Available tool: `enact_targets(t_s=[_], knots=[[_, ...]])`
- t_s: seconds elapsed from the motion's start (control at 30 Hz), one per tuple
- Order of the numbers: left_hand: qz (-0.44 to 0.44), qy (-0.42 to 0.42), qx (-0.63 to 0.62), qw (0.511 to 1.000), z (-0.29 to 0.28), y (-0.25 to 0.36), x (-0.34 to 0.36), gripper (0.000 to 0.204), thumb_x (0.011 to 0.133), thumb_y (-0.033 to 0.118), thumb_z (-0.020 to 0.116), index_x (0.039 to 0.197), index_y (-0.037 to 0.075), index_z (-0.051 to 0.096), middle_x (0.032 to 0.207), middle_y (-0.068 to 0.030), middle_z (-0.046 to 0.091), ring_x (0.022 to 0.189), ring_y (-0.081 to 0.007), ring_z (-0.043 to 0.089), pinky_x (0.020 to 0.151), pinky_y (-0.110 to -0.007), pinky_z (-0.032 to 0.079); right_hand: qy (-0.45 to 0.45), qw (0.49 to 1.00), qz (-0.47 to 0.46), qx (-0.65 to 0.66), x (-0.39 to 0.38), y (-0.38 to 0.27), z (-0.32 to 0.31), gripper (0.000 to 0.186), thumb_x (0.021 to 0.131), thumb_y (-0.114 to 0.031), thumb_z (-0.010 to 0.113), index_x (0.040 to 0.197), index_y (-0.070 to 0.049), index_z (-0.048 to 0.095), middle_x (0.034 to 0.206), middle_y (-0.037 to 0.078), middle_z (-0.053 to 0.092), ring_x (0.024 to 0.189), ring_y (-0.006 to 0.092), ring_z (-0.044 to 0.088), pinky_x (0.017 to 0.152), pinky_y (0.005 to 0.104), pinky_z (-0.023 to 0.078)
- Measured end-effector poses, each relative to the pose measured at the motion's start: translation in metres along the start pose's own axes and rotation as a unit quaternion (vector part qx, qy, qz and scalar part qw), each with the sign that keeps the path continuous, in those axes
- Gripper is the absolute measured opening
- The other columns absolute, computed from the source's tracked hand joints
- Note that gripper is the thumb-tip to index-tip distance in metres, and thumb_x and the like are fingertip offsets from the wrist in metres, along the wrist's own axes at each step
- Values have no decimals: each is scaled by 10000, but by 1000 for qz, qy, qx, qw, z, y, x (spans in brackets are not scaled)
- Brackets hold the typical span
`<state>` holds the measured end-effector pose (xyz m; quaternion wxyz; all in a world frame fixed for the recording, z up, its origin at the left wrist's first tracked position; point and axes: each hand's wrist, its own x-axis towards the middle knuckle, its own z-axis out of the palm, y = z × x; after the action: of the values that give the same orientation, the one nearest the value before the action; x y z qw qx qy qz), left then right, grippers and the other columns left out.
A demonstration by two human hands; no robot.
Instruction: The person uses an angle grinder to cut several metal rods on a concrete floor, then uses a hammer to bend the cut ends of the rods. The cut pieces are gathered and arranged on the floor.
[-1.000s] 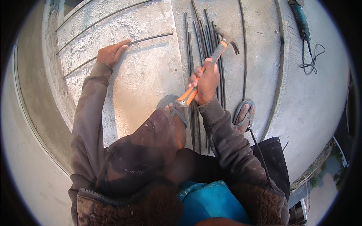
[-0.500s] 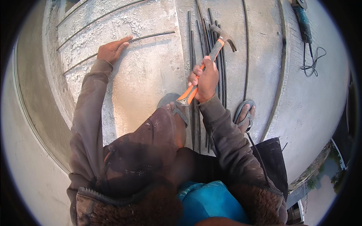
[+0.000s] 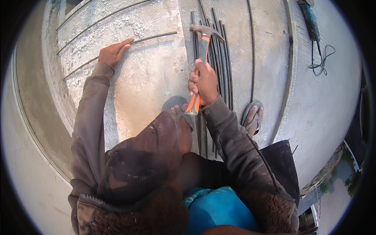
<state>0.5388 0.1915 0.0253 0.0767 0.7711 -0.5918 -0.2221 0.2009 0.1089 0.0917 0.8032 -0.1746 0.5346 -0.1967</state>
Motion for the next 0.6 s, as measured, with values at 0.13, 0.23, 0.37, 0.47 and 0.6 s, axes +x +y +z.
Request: enact_targets(t_s=[0.13,0.23,0.37,0.47,0.6], knots=[[8,19,8,1000,4,-7,-1,349,999,493,460,1292,392,618,1115,-21,721,1009,-211,697,851,-307,558,-84,994,61,-43,6,-7,-14,223,1006,-328,462,911,-133,411,582,-17,371,340,92,355,318,274,380],[-3,14,-44,999,-3,8,0,341,1002,483,461,1290,392,619,1110,-21,722,994,-214,700,837,-313,561,-71,996,50,-25,0,5,-4,207,1002,-315,463,922,-130,416,578,-11,375,334,94,346,310,272,375],[8,11,30,999,6,-4,-2,335,998,485,472,1283,395,624,1107,-15,723,990,-212,700,839,-311,561,-10,1000,-10,15,0,6,-16,224,990,-320,474,913,-117,418,572,-8,384,352,100,356,329,277,370],[4,16,12,1000,0,-4,-2,337,1002,492,456,1277,400,628,1107,-14,722,984,-210,701,839,-313,562,-63,996,49,-29,6,1,-18,203,993,-313,464,943,-121,419,580,-7,387,342,99,347,318,272,368],[-9,10,11,1000,-10,11,4,325,1001,479,469,1267,396,637,1109,-15,722,971,-209,702,830,-316,558,-63,995,47,-60,4,1,-8,199,996,-307,476,940,-123,426,589,-12,392,338,92,341,316,263,365]])
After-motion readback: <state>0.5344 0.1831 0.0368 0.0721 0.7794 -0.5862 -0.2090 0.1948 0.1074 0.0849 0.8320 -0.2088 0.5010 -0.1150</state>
